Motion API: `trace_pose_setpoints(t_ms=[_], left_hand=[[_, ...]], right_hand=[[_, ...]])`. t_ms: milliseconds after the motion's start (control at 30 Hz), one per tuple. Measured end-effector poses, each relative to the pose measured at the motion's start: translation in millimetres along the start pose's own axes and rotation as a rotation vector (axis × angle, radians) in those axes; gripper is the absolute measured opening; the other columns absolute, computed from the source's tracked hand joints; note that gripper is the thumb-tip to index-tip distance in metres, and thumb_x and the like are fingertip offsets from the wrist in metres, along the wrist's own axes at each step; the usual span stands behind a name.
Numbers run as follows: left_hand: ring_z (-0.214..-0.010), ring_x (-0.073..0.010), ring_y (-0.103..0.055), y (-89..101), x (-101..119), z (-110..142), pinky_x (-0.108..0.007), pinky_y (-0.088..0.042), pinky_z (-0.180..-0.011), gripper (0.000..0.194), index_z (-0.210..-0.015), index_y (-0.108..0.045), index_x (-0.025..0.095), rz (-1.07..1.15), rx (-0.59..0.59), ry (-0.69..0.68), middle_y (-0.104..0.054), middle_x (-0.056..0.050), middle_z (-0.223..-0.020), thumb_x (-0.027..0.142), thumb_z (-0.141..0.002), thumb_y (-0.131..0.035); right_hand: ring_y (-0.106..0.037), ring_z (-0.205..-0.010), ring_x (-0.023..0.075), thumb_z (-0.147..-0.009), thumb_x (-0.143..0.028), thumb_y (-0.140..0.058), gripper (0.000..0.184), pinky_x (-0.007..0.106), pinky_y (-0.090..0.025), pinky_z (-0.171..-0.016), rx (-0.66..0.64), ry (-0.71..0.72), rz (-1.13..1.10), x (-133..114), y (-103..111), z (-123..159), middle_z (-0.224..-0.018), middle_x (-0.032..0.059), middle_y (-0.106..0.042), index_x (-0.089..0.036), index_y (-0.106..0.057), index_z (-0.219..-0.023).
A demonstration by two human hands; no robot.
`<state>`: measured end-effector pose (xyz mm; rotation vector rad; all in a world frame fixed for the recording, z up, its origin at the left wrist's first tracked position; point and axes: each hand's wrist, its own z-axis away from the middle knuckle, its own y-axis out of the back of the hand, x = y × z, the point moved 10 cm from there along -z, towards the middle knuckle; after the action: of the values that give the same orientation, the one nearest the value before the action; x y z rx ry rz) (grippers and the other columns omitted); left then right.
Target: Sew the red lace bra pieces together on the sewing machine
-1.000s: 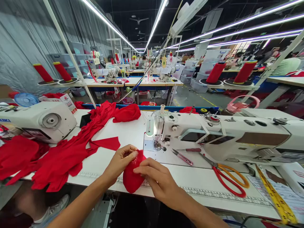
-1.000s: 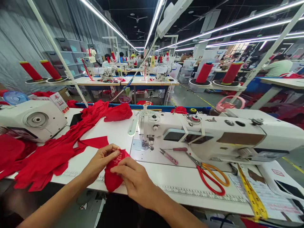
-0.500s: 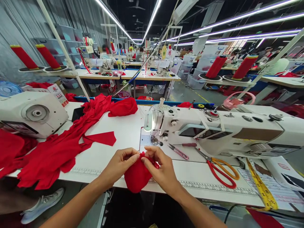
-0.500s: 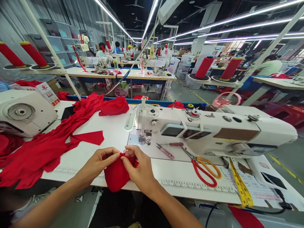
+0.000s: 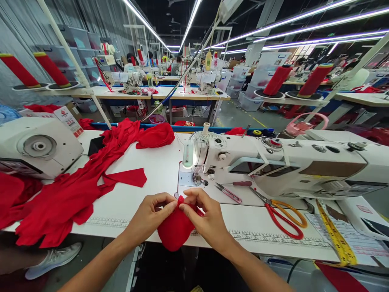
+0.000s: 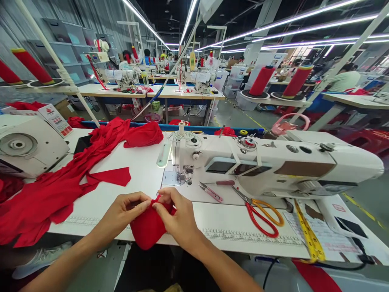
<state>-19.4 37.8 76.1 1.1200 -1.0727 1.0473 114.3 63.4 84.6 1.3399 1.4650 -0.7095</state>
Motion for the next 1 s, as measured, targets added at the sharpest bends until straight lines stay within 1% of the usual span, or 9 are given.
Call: trace_pose_setpoints(t_ms=[100,200,267,367,467,567,733,833,1000], left_hand=[[-0.070,-0.0172,-0.058,0.7,5,3,-0.024,-0.044,-0.060,0.029,-0.082,-0.071,0.018,-0.107,0.022,-0.045,-0.068,-0.005,-0.079,0.045,-0.086,-0.063],[-0.072,-0.0168,-0.058,6.9,7,7,-0.023,-0.044,-0.062,0.020,-0.081,-0.071,0.020,-0.210,0.111,-0.104,-0.068,-0.004,-0.081,0.039,-0.083,-0.067],[-0.071,-0.0162,-0.058,11.7,-1,9,-0.023,-0.043,-0.060,0.023,-0.081,-0.070,0.020,-0.151,0.163,-0.077,-0.066,-0.003,-0.080,0.042,-0.084,-0.065],[-0.067,-0.0142,-0.055,14.8,-20,13,-0.022,-0.043,-0.058,0.029,-0.082,-0.066,0.020,0.023,0.193,0.007,-0.063,-0.001,-0.077,0.049,-0.084,-0.065],[-0.075,-0.0154,-0.057,16.9,-30,19,-0.022,-0.047,-0.067,0.030,-0.084,-0.066,0.019,0.098,0.218,0.025,-0.064,-0.001,-0.081,0.050,-0.082,-0.069],[-0.080,-0.0170,-0.060,18.0,-37,24,-0.023,-0.049,-0.070,0.032,-0.088,-0.068,0.019,0.140,0.242,0.059,-0.067,-0.003,-0.085,0.050,-0.081,-0.071],[-0.079,-0.0166,-0.061,17.1,-47,29,-0.023,-0.049,-0.069,0.032,-0.089,-0.070,0.019,0.211,0.274,0.099,-0.069,-0.003,-0.086,0.049,-0.080,-0.073],[-0.080,-0.0166,-0.062,15.8,-51,31,-0.023,-0.050,-0.069,0.032,-0.092,-0.071,0.018,0.253,0.295,0.111,-0.070,-0.003,-0.088,0.047,-0.079,-0.075],[-0.082,-0.0174,-0.064,11.9,-56,31,-0.024,-0.051,-0.074,0.032,-0.091,-0.072,0.018,0.336,0.294,0.141,-0.072,-0.004,-0.089,0.047,-0.078,-0.076]], right_hand=[[-0.061,-0.068,0.0132,-0.085,-0.023,-0.066,0.011,0.025,-0.051,-0.063,-0.027,-0.023,-0.023,0,-1,-1,-0.074,-0.0026,-0.065,-0.023,-0.061,-0.094],[-0.060,-0.066,0.0126,-0.084,-0.020,-0.066,0.008,0.024,-0.050,-0.061,-0.041,-0.009,-0.008,-2,-3,-1,-0.074,-0.0027,-0.065,-0.022,-0.059,-0.088],[-0.061,-0.068,0.0131,-0.086,-0.019,-0.065,0.007,0.025,-0.051,-0.062,-0.035,0.074,0.050,-9,-5,0,-0.077,-0.0016,-0.065,-0.022,-0.059,-0.087],[-0.063,-0.077,0.0150,-0.092,-0.017,-0.058,0.007,0.028,-0.053,-0.070,-0.032,0.284,0.139,-25,-12,7,-0.084,0.0018,-0.066,-0.022,-0.062,-0.094],[-0.063,-0.083,0.0160,-0.096,-0.014,-0.051,0.016,0.030,-0.055,-0.075,-0.041,0.413,0.176,-31,-22,15,-0.090,0.0038,-0.067,-0.023,-0.062,-0.102],[-0.063,-0.082,0.0165,-0.095,-0.014,-0.051,0.016,0.031,-0.054,-0.074,-0.030,0.403,0.185,-25,-26,19,-0.090,0.0037,-0.067,-0.023,-0.062,-0.103],[-0.061,-0.077,0.0147,-0.092,-0.016,-0.057,0.008,0.027,-0.050,-0.068,-0.043,0.328,0.140,-19,-29,17,-0.085,0.0010,-0.065,-0.023,-0.060,-0.094],[-0.059,-0.071,0.0138,-0.090,-0.014,-0.056,0.009,0.026,-0.048,-0.063,-0.036,0.288,0.150,-17,-30,16,-0.079,-0.0005,-0.062,-0.022,-0.057,-0.086],[-0.058,-0.074,0.0152,-0.092,-0.012,-0.051,0.014,0.027,-0.049,-0.064,-0.039,0.341,0.190,-18,-34,18,-0.082,0.0020,-0.062,-0.022,-0.059,-0.089]])
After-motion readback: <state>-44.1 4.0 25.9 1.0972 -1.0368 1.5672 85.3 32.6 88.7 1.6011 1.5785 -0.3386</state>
